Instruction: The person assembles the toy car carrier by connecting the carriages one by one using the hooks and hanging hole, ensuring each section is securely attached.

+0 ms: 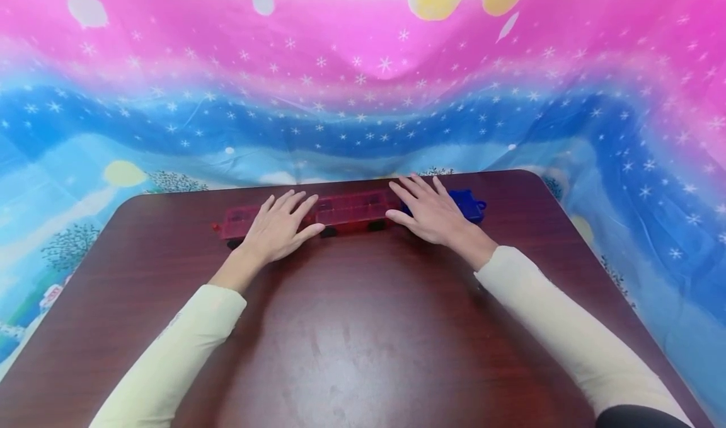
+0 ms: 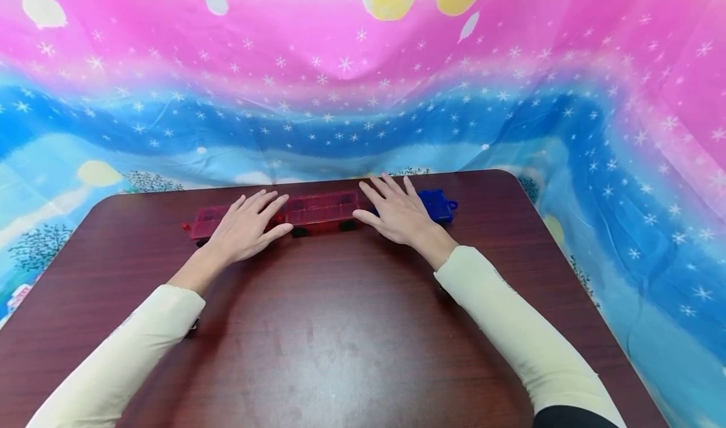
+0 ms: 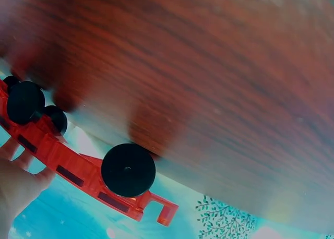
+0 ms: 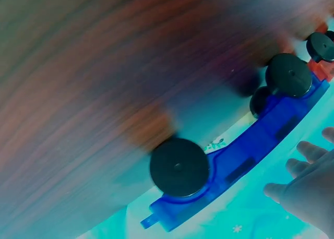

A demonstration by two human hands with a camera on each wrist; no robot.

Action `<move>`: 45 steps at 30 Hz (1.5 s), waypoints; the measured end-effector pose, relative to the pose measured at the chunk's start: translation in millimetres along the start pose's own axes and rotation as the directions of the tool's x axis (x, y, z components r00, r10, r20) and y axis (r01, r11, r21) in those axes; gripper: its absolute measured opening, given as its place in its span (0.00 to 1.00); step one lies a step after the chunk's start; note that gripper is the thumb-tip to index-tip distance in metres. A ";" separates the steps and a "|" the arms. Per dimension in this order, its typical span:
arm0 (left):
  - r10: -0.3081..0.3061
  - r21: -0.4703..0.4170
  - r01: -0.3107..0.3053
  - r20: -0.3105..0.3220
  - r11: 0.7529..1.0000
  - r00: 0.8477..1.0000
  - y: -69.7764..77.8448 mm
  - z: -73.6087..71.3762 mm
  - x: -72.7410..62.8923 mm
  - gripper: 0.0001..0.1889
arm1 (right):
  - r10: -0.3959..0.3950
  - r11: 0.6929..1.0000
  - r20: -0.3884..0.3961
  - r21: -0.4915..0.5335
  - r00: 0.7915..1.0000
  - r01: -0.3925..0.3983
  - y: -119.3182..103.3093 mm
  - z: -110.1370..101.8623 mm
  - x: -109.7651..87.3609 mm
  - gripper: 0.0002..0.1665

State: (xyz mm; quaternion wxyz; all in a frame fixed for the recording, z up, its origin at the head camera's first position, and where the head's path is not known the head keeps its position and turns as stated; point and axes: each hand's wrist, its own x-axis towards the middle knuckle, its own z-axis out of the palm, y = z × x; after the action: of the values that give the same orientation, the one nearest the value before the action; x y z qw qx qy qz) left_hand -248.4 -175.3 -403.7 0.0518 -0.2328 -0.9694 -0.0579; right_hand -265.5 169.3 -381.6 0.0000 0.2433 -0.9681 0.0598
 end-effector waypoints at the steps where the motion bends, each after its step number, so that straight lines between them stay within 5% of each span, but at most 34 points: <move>1: 0.000 0.000 0.000 0.002 1.000 1.000 0.5 0.0 0.1 0.40 | 0.004 1.000 0.002 0.003 1.000 -0.004 1.5 0.0 -1.3 0.47; 18: 0.063 0.022 -0.062 -0.037 0.998 0.997 17.2 2.2 16.6 0.38 | 0.035 0.999 0.006 0.027 0.999 -0.036 23.8 3.4 -16.7 0.48; 45: 0.076 0.020 -0.076 0.026 0.997 0.997 38.0 9.2 33.5 0.39 | 0.051 0.998 0.020 0.031 0.999 -0.051 38.4 16.4 -28.9 0.48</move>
State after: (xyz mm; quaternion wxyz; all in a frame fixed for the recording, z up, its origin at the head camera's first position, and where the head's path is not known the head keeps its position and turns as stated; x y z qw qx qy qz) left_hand -261.4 -125.5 -405.2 0.0441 -0.2695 -0.9610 -0.0427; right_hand -257.7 214.6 -403.1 -0.0145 0.2189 -0.9729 0.0727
